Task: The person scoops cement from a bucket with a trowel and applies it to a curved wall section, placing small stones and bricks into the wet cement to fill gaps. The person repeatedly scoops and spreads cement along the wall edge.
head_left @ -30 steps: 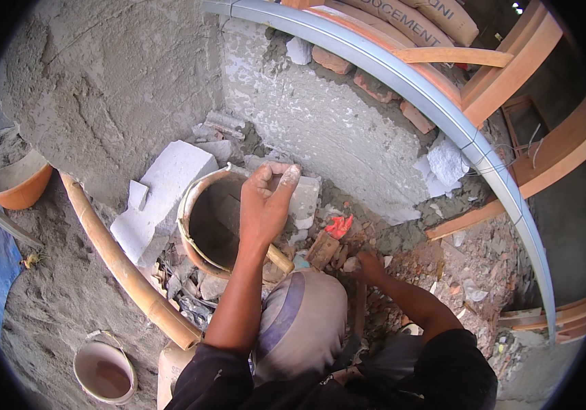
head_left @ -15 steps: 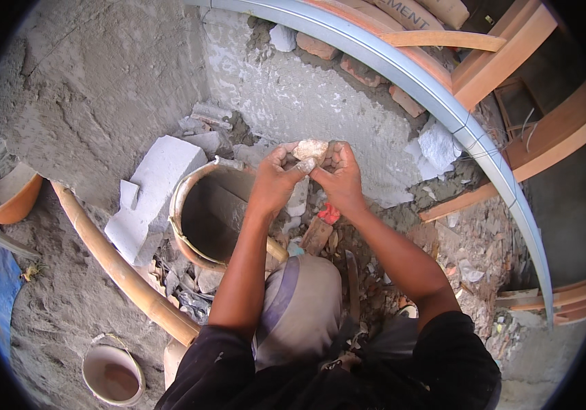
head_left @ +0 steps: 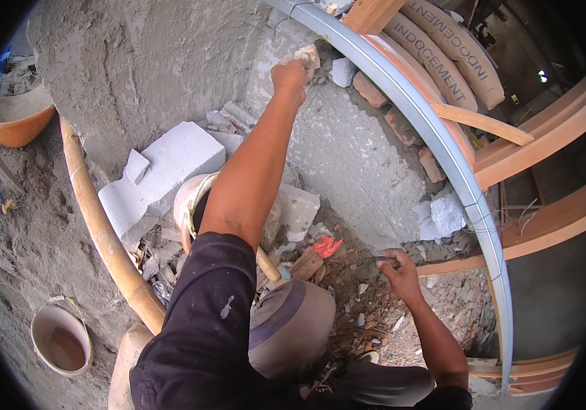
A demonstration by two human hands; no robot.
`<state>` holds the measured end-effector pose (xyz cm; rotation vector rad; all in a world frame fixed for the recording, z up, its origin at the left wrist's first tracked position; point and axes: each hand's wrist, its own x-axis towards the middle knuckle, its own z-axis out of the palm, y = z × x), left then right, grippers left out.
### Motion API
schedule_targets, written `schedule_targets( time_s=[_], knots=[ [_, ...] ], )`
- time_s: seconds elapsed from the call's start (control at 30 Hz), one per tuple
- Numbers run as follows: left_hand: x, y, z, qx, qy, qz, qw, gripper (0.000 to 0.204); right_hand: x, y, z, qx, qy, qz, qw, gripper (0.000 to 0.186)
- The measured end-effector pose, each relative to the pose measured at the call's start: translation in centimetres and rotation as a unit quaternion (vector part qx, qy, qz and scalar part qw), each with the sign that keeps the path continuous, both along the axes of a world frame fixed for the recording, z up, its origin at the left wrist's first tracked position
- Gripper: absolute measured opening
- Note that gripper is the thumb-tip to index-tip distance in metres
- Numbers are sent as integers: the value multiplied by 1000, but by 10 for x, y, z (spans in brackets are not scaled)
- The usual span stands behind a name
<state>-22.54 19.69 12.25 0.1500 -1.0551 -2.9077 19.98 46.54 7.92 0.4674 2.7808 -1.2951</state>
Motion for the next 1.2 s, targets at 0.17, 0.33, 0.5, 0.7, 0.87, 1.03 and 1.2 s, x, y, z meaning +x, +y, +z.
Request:
schedule_targets(
  time_s=[0.17,0.33,0.5,0.7,0.87,1.03,1.2],
  knots=[
    [-47,12,-4,-171,63,-7,983,25,79,37,4,-70,-61,-137,986,23],
    [-74,33,-3,-329,97,77,936,32,98,53,-18,-63,-64,-142,986,19],
    [-72,34,9,-550,226,223,773,30,101,41,-16,4,-99,-80,992,21],
    [-94,41,3,-327,95,93,935,26,106,39,-17,5,-120,-94,988,21],
    [-92,44,1,-236,105,49,965,23,101,29,-15,-19,-127,-96,987,20],
    [-78,37,6,-479,222,149,836,26,97,24,-14,-21,-143,-107,984,21],
    [-79,30,-5,-499,277,176,802,33,100,28,-23,-45,-147,-106,982,21]
  ],
)
